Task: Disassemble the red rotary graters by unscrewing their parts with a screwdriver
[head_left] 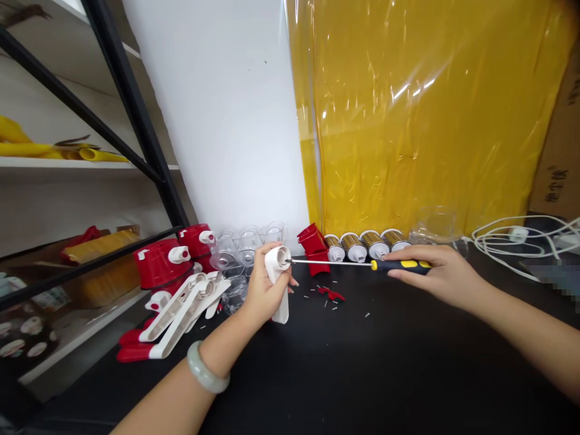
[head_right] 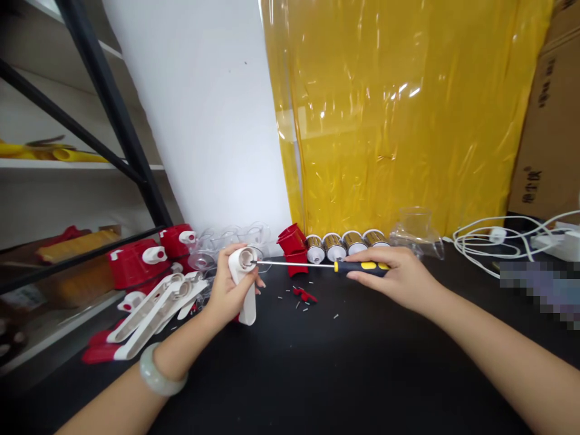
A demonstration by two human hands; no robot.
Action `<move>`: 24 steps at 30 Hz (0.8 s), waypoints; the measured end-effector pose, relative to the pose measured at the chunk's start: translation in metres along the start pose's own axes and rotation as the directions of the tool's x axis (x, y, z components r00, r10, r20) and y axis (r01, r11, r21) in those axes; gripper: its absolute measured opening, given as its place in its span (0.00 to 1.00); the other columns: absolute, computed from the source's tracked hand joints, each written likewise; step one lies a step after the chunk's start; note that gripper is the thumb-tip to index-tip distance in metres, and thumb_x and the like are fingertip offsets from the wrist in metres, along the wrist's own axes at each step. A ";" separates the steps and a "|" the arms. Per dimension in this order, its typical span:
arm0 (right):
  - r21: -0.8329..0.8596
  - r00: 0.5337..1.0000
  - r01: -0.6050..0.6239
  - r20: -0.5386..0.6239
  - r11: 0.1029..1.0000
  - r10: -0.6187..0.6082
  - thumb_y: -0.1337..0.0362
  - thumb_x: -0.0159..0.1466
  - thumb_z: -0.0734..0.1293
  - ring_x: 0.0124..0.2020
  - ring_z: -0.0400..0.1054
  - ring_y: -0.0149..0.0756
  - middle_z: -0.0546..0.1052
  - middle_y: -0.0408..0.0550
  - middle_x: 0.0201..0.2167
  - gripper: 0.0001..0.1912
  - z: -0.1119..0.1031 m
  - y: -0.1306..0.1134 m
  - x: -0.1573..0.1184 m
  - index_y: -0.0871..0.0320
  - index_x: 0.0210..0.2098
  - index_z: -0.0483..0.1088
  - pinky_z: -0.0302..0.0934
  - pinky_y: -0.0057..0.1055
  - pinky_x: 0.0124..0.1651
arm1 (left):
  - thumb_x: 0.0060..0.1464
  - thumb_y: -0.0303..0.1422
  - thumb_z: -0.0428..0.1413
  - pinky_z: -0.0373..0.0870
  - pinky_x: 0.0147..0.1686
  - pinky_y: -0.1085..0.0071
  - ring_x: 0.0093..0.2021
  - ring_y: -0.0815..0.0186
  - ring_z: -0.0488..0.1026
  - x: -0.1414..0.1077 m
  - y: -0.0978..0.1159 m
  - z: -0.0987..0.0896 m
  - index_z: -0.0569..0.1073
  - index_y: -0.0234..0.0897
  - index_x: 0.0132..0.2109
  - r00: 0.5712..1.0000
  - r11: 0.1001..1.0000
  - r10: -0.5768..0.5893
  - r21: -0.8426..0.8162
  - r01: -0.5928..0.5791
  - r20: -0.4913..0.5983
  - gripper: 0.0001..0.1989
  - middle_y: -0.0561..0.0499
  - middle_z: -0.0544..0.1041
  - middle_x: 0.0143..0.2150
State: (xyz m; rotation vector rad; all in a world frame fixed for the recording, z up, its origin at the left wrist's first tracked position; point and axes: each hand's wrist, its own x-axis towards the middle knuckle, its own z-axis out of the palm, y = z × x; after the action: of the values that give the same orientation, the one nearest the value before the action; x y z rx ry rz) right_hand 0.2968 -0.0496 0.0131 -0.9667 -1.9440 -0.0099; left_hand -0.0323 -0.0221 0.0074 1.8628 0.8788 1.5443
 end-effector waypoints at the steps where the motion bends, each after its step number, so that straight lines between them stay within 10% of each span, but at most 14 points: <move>1: -0.012 1.000 0.008 0.003 1.000 -0.008 0.54 0.58 0.70 0.39 0.76 0.42 0.82 0.46 0.37 0.12 0.001 0.001 -0.001 0.50 0.40 0.78 0.70 0.36 0.43 | 0.54 0.32 0.56 0.73 0.22 0.72 0.24 0.71 0.74 0.000 -0.001 0.001 0.56 0.43 0.54 1.000 1.000 -0.001 -0.006 0.001 0.002 0.24 0.52 0.70 0.40; 18: -0.072 0.996 0.093 0.003 0.993 -0.093 0.55 0.57 0.71 0.33 0.74 0.41 0.80 0.45 0.33 0.10 -0.002 0.000 -0.001 0.48 0.38 0.78 0.66 0.37 0.37 | 0.53 0.23 0.52 0.72 0.27 0.70 0.23 0.68 0.74 -0.002 -0.022 -0.004 0.57 0.39 0.56 0.991 0.962 0.106 0.245 -0.122 0.077 0.24 0.58 0.71 0.25; 24: 0.340 0.939 -0.268 -0.115 0.902 0.323 0.48 0.53 0.72 0.29 0.72 0.38 0.78 0.46 0.31 0.17 -0.001 -0.010 0.002 0.51 0.37 0.75 0.65 0.34 0.30 | 0.53 0.23 0.51 0.72 0.28 0.68 0.22 0.68 0.73 -0.005 -0.016 0.001 0.57 0.41 0.56 0.995 0.959 0.058 0.274 -0.077 0.078 0.24 0.58 0.71 0.26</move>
State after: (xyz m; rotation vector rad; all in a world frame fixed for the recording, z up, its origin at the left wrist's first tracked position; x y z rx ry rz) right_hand 0.2908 -0.0558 0.0183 -0.9971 -1.5648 0.3771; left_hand -0.0338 -0.0164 -0.0084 2.1496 1.0539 1.4458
